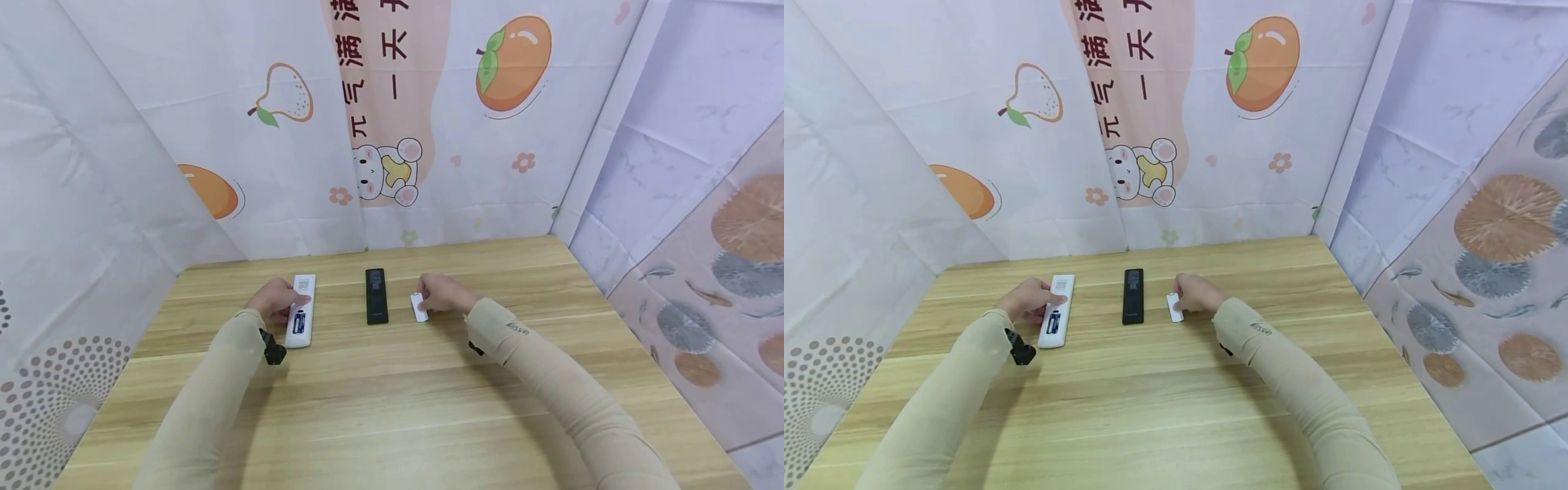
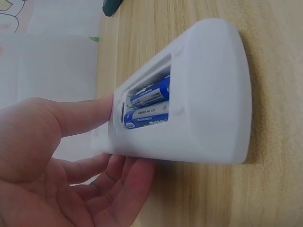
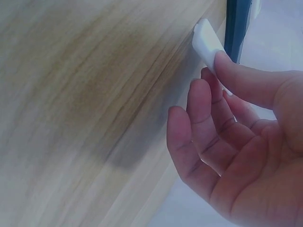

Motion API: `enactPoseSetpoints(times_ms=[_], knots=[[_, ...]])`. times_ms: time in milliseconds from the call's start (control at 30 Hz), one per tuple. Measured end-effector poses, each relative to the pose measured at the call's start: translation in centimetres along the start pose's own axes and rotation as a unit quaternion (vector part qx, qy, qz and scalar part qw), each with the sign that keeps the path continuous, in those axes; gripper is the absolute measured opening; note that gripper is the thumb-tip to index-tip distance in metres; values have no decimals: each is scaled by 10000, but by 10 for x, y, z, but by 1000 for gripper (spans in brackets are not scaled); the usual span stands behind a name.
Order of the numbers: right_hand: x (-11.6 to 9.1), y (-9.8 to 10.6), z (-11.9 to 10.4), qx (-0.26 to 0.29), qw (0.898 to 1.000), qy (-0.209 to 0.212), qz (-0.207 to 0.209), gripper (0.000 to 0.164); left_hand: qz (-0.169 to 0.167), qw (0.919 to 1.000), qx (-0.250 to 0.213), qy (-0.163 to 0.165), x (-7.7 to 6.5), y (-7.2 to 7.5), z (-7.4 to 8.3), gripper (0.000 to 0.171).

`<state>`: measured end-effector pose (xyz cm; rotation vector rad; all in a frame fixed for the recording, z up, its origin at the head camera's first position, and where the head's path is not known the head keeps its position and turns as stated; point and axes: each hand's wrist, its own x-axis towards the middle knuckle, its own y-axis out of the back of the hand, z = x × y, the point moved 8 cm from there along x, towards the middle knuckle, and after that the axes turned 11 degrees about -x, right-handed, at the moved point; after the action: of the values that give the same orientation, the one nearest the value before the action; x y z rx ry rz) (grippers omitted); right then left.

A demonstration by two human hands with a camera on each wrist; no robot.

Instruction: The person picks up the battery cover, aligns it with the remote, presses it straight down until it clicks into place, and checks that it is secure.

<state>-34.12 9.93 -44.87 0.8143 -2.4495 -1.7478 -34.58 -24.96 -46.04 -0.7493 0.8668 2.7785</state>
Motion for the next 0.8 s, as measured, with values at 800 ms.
enactPoseSetpoints(times_ms=[800], knots=[[1,-1,0,54,10000,-43,-31,24,154,9997,171,50,1,-2,0,31]])
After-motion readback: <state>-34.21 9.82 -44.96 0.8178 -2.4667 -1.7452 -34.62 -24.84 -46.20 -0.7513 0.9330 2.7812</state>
